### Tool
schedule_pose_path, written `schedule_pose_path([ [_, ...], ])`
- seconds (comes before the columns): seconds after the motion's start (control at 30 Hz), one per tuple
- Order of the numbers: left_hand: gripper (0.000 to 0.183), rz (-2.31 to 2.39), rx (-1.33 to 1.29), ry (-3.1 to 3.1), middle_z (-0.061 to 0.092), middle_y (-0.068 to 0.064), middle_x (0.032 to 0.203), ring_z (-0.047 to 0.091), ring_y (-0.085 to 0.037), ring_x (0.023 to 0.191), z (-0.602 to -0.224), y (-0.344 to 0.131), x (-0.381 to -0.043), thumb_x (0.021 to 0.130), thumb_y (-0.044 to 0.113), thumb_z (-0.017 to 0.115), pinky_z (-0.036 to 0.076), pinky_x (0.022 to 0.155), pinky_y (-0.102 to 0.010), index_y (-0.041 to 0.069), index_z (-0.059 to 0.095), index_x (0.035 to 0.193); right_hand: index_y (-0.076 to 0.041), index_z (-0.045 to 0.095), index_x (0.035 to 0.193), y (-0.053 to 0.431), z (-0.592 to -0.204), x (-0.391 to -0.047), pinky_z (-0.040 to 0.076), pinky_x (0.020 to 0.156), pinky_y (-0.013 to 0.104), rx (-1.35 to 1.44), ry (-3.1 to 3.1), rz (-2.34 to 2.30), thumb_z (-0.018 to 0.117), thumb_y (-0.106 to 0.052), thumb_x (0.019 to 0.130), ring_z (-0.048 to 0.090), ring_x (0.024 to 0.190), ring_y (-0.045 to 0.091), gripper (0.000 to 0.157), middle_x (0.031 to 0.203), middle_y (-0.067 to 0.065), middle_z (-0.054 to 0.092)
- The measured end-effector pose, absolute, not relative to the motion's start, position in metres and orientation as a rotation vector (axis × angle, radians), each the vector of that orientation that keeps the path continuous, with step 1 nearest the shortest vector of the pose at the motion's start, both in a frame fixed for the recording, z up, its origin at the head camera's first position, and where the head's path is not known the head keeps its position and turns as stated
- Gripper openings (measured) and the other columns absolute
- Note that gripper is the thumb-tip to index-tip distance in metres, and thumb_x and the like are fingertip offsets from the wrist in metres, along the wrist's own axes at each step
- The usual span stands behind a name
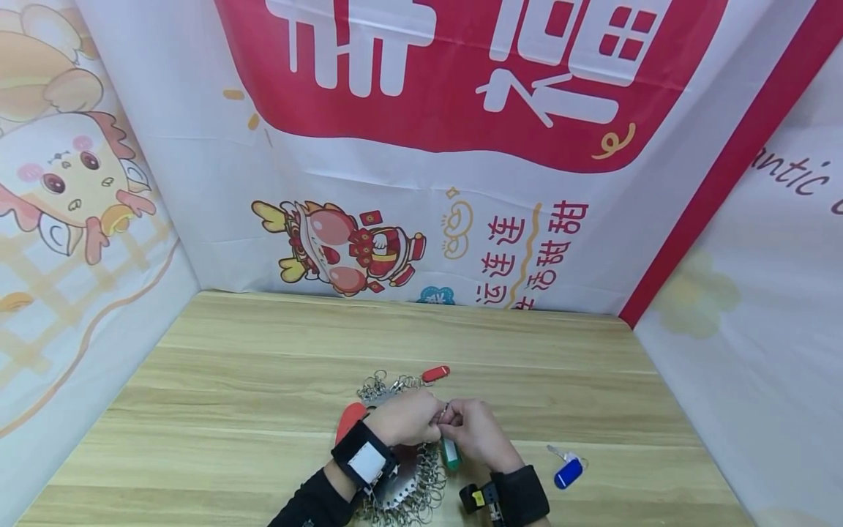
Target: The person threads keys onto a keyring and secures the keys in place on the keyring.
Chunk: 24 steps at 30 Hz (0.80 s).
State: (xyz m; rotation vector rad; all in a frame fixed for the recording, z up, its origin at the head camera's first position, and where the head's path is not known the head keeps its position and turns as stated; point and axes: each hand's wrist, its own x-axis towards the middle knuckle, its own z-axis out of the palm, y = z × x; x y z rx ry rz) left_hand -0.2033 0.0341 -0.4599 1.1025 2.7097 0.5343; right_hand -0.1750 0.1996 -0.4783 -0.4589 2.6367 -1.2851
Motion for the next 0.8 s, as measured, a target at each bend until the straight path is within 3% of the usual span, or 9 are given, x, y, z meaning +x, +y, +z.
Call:
schedule_pose_path([
  [0.43, 0.03, 0.706, 1.007, 2.585, 0.034, 0.008, 0.05, 0.035, -0.005, 0.04, -0.455, 0.0291, -0.204, 0.081, 0.01, 0.063, 0.029, 0.04, -0.02, 0.016, 0.046, 0.058, -0.009, 0.061, 0.081, 0.1986, -0.4792, -0.1725, 0.044, 0.051, 0.023, -0.319, 2.64, -1.355, 0.066, -0.006, 0.086, 0.057, 0.06, 0.014, 0.008, 0.072, 0.0, 0.064],
  [0.8, 0.03, 0.68, 1.086, 2.562, 0.039, 0.008, 0.054, 0.04, -0.006, 0.045, -0.4518, 0.026, -0.2056, 0.092, 0.011, 0.058, 0.033, 0.044, -0.019, 0.014, 0.053, 0.063, -0.008, 0.061, 0.08, 0.1988, -0.4788, -0.1721, 0.041, 0.051, 0.023, -0.353, 2.653, -1.379, 0.068, -0.007, 0.085, 0.055, 0.06, 0.013, 0.008, 0.072, 0.003, 0.063],
])
